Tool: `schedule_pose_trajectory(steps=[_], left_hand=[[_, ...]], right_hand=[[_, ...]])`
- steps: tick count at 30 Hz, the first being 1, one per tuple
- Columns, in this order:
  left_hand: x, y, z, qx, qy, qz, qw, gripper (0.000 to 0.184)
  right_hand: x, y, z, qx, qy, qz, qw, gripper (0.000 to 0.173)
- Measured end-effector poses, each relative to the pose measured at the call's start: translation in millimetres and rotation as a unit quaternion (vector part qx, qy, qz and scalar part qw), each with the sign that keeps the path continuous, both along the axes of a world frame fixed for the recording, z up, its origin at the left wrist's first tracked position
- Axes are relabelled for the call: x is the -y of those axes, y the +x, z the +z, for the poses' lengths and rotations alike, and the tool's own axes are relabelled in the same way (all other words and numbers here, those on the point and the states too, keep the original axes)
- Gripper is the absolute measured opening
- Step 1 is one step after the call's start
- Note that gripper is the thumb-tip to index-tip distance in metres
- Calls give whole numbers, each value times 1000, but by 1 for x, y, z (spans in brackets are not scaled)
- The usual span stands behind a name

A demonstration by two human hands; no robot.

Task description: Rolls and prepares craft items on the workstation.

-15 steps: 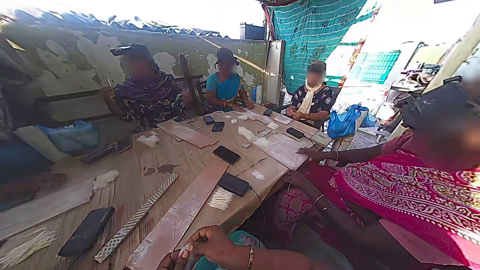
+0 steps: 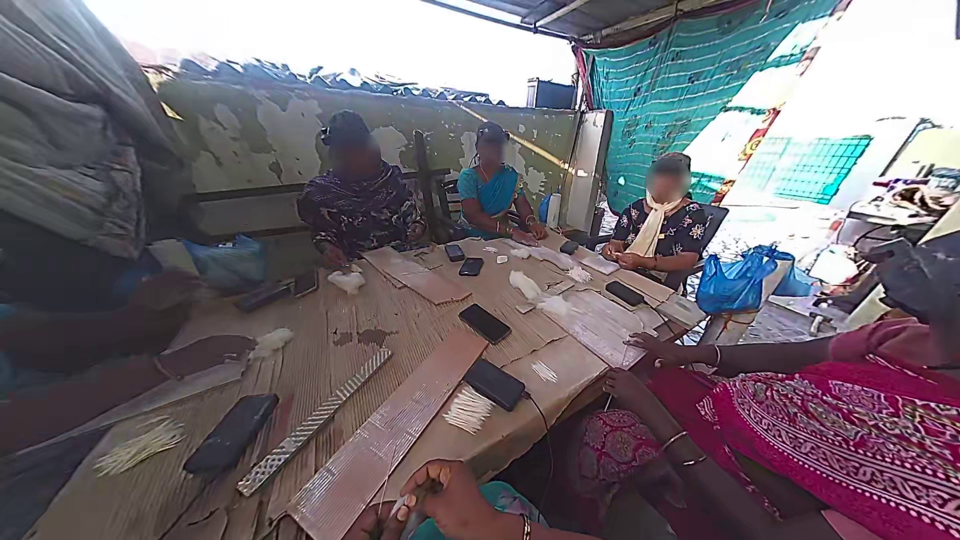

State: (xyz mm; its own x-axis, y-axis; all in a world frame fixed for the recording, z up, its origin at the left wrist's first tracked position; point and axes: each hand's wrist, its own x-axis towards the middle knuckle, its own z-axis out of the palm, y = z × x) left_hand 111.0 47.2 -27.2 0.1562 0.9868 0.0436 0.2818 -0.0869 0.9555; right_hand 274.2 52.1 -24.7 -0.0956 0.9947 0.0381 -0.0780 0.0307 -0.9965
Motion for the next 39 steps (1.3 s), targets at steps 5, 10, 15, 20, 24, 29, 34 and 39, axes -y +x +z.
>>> schedule_pose_trajectory(steps=[5,10,15,20,24,29,34,39], left_hand=[[4,1,1,9,1,-3,1000,13],[5,0,-10,29,20,17,999,7],[4,3,-9,30,8,27,999,8],[0,3,-11,21,3,24,999,9],[3,3,-11,10,-11,17,1000,9],[3,4,-9,13,-14,13,1000,10],[4,4,-11,23,-3,4,1000,8],[3,5,-11,33,-4,6,999,7]], right_hand=[[1,1,3,24,4,-6,1000,13],[5,-1,5,28,1,2,1000,14],[2,2,9,47,10,19,999,25],[-1,5,7,101,47,41,993,26],[-2,6,5,112,42,40,992,23],[-2,6,3,107,45,30,993,23],[-2,6,3,134,67,7,989,22],[-2,8,5,113,66,-2,991,20]])
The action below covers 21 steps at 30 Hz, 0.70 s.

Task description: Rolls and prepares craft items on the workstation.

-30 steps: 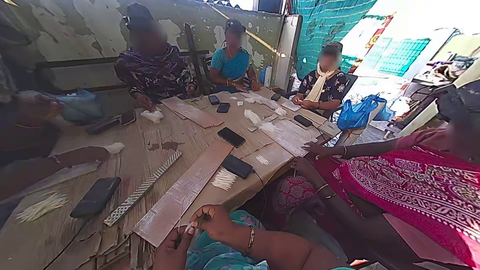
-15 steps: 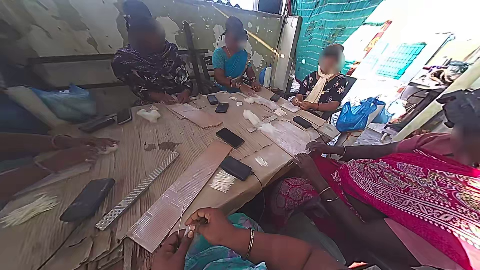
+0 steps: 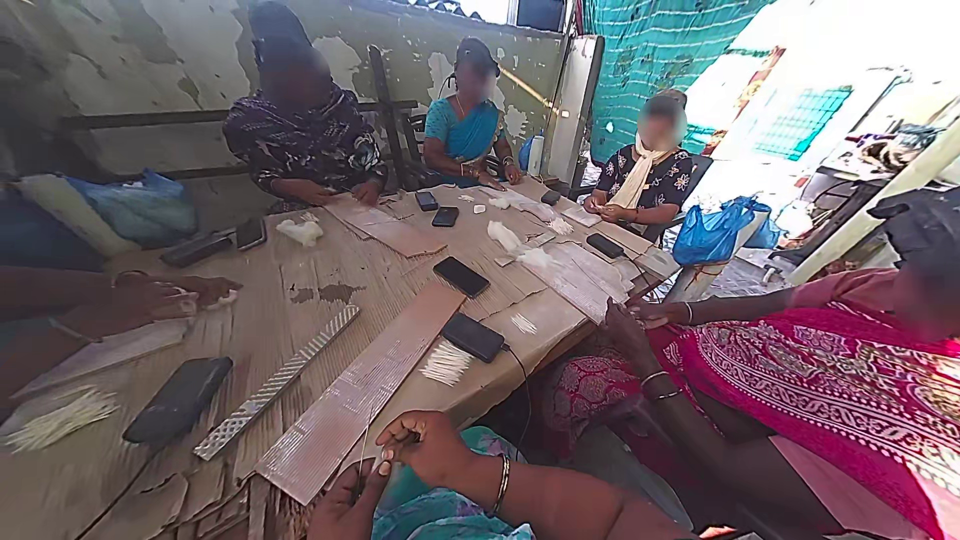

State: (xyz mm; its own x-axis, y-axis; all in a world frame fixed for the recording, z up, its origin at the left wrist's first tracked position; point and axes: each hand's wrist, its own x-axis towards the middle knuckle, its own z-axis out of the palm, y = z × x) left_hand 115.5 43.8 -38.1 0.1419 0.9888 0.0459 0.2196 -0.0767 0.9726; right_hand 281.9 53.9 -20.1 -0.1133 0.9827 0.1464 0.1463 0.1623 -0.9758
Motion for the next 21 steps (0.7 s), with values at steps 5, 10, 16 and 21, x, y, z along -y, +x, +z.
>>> schedule_pose_trajectory(steps=[5,10,16,21], left_hand=[[1,0,2,6,-3,-10,1000,8],[2,-1,3,9,-8,-13,1000,9],[2,-1,3,22,-10,-13,1000,8],[1,-1,1,35,-7,-12,999,8]], right_hand=[[-4,1,1,-98,-84,14,992,18],[-5,0,2,-147,-133,23,980,17],[-8,-1,-1,-168,-151,29,974,18],[-9,-1,-2,-202,-178,29,963,18]])
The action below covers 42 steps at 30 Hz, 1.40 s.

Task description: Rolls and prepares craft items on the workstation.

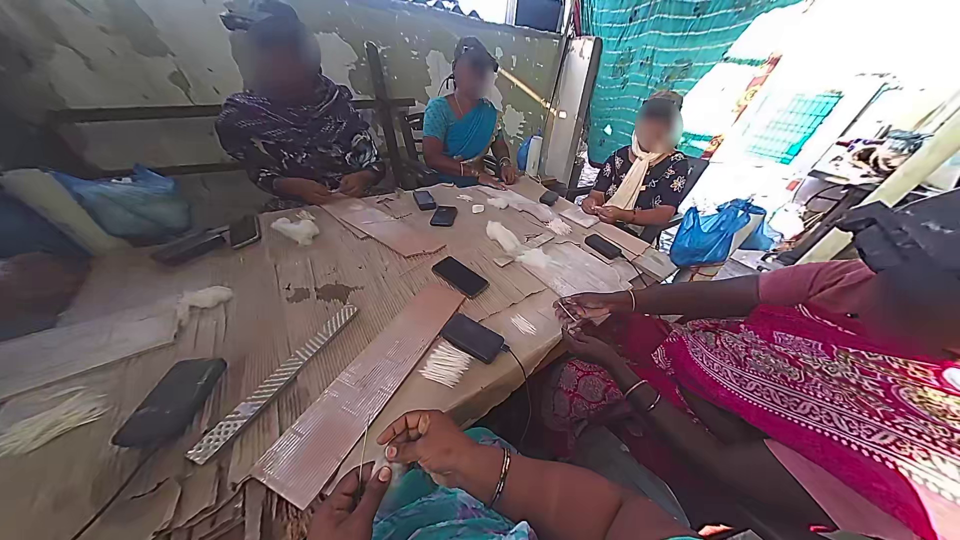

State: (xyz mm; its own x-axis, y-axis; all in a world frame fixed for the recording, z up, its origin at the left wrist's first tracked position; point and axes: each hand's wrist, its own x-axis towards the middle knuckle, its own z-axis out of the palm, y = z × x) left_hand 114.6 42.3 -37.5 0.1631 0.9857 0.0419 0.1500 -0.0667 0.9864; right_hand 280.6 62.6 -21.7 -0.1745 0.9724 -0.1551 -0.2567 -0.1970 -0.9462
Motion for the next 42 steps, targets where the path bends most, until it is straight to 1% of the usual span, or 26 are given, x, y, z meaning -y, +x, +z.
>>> schedule_pose_trajectory(steps=[6,14,20,23,31,42], left_hand=[[-2,-1,-7,29,15,-3,999,8],[1,-2,-5,63,12,-12,998,12],[-1,-1,-9,160,1,-27,987,21],[-2,-1,-12,181,3,-31,983,23],[-1,-1,-11,181,9,-30,983,24],[-1,-1,-13,154,-8,-18,988,19]], right_hand=[[-1,-2,-2,-41,-31,-3,999,17],[1,-2,3,-102,-83,5,991,17],[2,-3,5,-153,-123,17,980,18],[2,-3,5,-171,-134,17,976,18],[1,-3,3,-199,-144,28,969,19],[-3,-1,-1,-158,-141,32,977,17]])
